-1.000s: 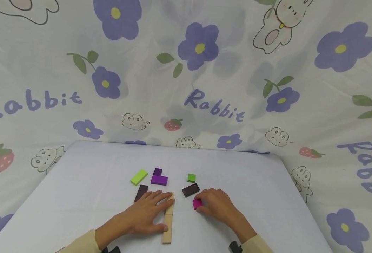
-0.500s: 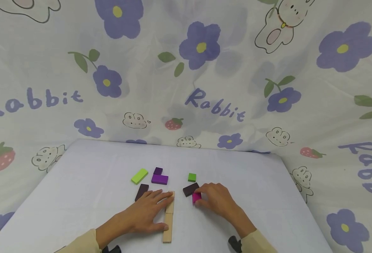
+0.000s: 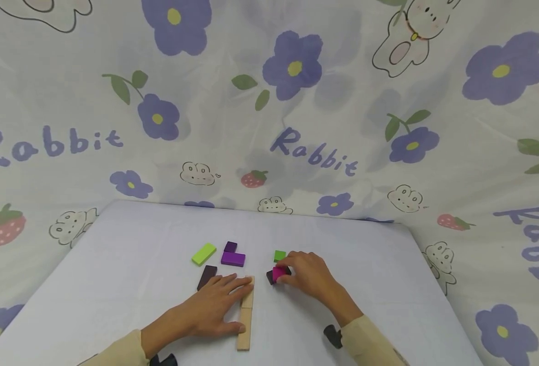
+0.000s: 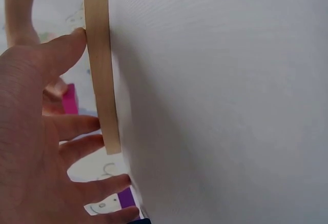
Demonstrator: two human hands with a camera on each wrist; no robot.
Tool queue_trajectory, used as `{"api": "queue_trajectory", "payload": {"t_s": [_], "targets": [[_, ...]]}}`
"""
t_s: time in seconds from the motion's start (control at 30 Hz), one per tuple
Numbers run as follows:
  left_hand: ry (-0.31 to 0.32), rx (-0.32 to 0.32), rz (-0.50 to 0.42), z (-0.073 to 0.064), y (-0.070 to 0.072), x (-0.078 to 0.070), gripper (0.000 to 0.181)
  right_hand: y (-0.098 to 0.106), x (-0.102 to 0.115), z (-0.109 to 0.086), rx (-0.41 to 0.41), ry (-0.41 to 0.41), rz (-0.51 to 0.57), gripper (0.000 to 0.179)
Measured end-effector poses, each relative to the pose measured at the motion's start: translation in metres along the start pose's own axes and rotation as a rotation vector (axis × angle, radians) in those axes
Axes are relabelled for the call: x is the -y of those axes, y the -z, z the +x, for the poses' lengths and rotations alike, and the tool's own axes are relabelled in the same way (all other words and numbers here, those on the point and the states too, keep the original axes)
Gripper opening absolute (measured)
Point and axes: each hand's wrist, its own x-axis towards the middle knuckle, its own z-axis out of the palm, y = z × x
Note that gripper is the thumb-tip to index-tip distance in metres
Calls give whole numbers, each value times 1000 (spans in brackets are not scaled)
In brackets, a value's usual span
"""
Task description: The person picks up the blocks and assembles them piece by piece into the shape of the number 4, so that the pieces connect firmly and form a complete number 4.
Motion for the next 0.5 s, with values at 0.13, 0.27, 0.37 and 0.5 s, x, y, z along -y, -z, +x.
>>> {"api": "queue_trajectory", "payload": {"t_s": [0.13,0.27,0.37,0.5], "targets": [[-6,-3,1,0,0,0,83,1,2,10,11,-30,38,31],[-15,0,3,0,0,0,83,0,4,18,27,-42,40,30],[-18,1,3,-1,1,0,83,0,6,24,33,-36,35,31],[-17,0,2,-1,2,0,83,1,10,32,54,-31,29,32]]}}
